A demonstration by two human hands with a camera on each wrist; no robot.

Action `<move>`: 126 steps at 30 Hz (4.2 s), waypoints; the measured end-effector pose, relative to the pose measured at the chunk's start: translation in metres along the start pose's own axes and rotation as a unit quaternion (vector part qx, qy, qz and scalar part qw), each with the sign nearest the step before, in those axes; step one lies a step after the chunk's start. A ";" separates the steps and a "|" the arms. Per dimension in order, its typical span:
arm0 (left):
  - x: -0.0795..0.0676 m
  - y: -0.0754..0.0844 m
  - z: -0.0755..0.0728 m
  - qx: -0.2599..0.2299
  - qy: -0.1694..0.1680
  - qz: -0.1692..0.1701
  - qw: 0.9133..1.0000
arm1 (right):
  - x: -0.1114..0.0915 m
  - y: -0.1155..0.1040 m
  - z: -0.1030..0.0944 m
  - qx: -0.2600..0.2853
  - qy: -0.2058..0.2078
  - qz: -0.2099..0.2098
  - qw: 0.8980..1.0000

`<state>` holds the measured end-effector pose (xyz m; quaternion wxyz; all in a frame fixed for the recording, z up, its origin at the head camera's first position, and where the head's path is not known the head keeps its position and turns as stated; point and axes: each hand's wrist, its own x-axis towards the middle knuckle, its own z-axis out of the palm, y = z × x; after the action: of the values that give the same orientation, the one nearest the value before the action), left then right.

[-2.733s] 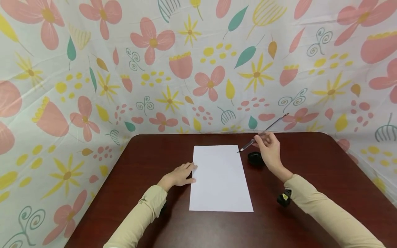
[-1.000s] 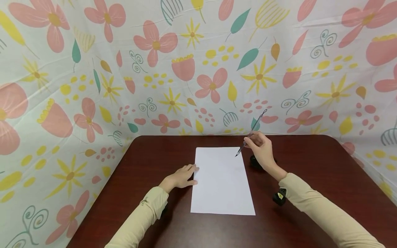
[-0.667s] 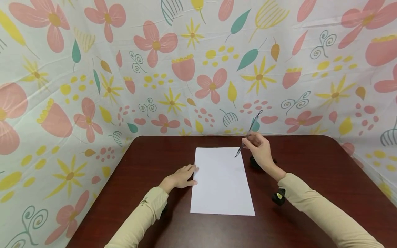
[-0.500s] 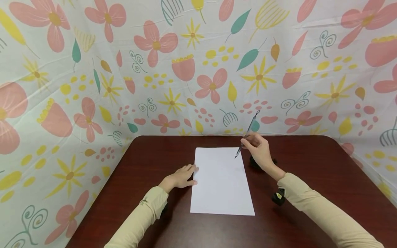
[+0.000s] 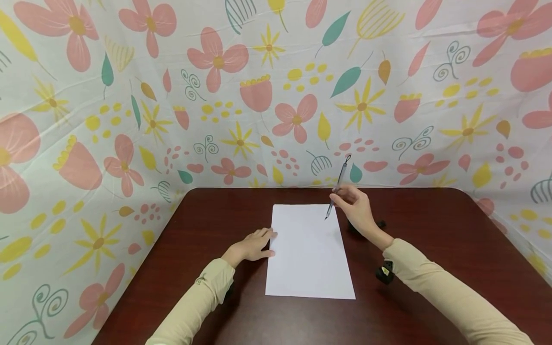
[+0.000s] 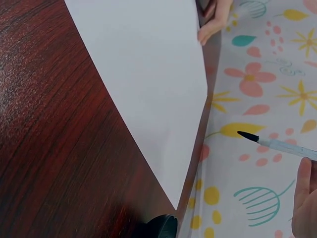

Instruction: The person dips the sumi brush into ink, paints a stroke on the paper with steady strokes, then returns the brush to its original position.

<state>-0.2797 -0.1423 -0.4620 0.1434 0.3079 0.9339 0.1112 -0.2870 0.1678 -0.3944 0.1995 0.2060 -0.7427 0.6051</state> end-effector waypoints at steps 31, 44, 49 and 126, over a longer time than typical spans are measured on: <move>0.000 0.001 -0.002 -0.009 -0.005 -0.016 1.000 | -0.001 -0.002 0.019 -0.022 -0.042 0.017 0.999; 0.002 0.001 -0.002 -0.022 -0.009 -0.017 1.000 | -0.001 -0.001 0.027 -0.015 -0.055 0.018 0.998; 0.001 0.001 -0.002 -0.023 -0.013 -0.019 0.999 | -0.001 -0.001 0.032 -0.012 -0.060 0.035 0.998; 0.003 0.002 -0.001 -0.001 -0.025 -0.035 0.999 | -0.008 0.000 0.079 0.005 -0.095 0.075 0.993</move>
<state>-0.2815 -0.1392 -0.4608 0.1709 0.2775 0.9402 0.0995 -0.2838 0.0903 -0.4136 0.0812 0.2077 -0.7683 0.6000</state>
